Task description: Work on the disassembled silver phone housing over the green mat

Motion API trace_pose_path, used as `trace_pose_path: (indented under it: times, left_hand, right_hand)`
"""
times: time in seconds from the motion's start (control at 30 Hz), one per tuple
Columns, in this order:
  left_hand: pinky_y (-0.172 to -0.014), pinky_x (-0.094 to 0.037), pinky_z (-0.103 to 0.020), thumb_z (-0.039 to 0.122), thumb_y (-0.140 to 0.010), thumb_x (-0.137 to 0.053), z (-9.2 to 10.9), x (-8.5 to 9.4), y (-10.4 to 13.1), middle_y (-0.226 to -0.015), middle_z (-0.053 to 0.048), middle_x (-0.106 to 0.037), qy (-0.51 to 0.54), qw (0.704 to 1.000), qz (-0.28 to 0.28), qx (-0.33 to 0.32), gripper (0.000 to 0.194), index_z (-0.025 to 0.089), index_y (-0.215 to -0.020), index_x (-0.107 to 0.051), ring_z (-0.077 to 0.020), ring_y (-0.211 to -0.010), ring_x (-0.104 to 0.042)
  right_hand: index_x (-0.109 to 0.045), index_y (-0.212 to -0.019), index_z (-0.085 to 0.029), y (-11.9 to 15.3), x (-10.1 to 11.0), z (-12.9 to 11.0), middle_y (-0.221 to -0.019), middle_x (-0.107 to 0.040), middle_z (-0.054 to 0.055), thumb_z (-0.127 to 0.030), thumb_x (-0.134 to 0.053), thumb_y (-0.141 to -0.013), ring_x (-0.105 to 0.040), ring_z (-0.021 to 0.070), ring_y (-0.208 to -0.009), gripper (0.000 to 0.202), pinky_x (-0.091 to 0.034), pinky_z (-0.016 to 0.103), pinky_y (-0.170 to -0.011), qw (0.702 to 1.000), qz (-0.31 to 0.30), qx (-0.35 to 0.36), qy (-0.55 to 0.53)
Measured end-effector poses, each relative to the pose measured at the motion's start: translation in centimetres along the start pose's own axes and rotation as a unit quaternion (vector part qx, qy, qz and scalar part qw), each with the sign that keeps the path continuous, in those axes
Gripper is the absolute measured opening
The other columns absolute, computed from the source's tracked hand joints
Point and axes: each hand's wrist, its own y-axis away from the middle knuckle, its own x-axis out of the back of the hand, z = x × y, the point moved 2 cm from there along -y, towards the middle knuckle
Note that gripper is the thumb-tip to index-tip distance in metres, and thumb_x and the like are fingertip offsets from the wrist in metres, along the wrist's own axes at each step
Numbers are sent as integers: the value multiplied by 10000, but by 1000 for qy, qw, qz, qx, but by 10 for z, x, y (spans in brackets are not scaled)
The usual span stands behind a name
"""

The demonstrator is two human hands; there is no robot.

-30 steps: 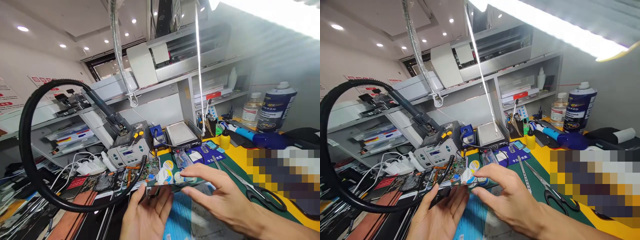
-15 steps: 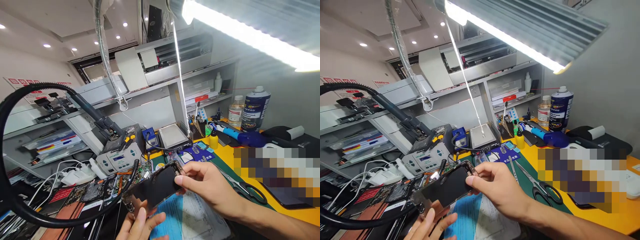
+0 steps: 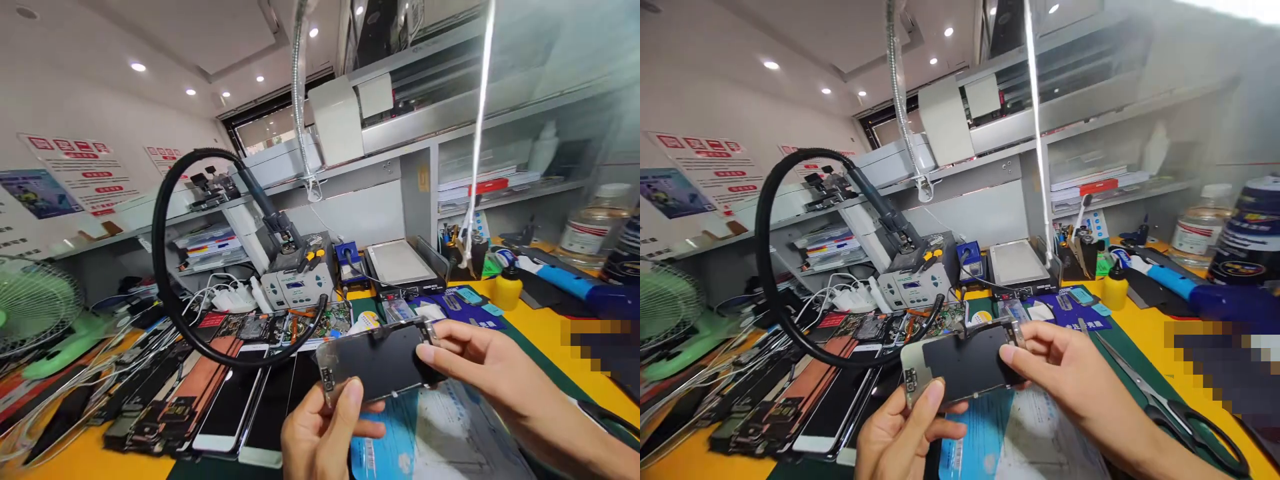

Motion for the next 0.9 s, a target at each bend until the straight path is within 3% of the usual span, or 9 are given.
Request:
trace_pose_path:
  times: [0.2,0.4,0.6,0.8,0.9]
  left_hand:
    - [-536,-584,-217,586,-715,-789,14,-1,12,-716,-76,-786,-71,995,0,-71,475,121,-813,-780,-184,-549,-733]
    - [-499,-544,-173,491,-701,-811,22,-2,21,-718,-51,-775,-36,996,34,-73,352,144,-708,-750,-155,-519,-720]
    - [-520,-568,-197,447,-719,-792,23,-2,24,-682,-55,-759,-26,996,35,-72,310,140,-708,-747,-169,-540,-713]
    - [-511,-553,-230,575,-695,-789,19,-2,26,-586,-7,-638,-8,995,59,-85,419,159,-671,-746,-192,-515,-700]
    - [-520,-539,-220,610,-713,-765,16,-2,27,-545,1,-595,-17,994,63,-87,453,160,-670,-735,-191,-514,-696]
  right_hand:
    - [-654,-714,-212,-1,0,4,-683,-592,-22,-433,-815,-798,-507,161,-652,286,-432,243,-615,999,-18,-40,16]
    - [-692,-761,-220,-3,-2,7,-748,-612,-15,-398,-847,-775,-533,166,-703,236,-510,223,-655,996,-43,-78,-21]
    - [-699,-717,-214,-3,-7,9,-717,-610,-15,-388,-898,-715,-564,181,-691,264,-568,281,-685,994,-45,-91,-51]
    - [-686,-723,-208,-4,-10,13,-699,-591,-19,-471,-927,-639,-523,165,-630,367,-567,300,-630,992,-5,-102,-68]
    - [-646,-724,-209,-5,-7,15,-713,-541,-21,-461,-902,-687,-493,158,-630,361,-585,337,-657,993,-14,-104,-61]
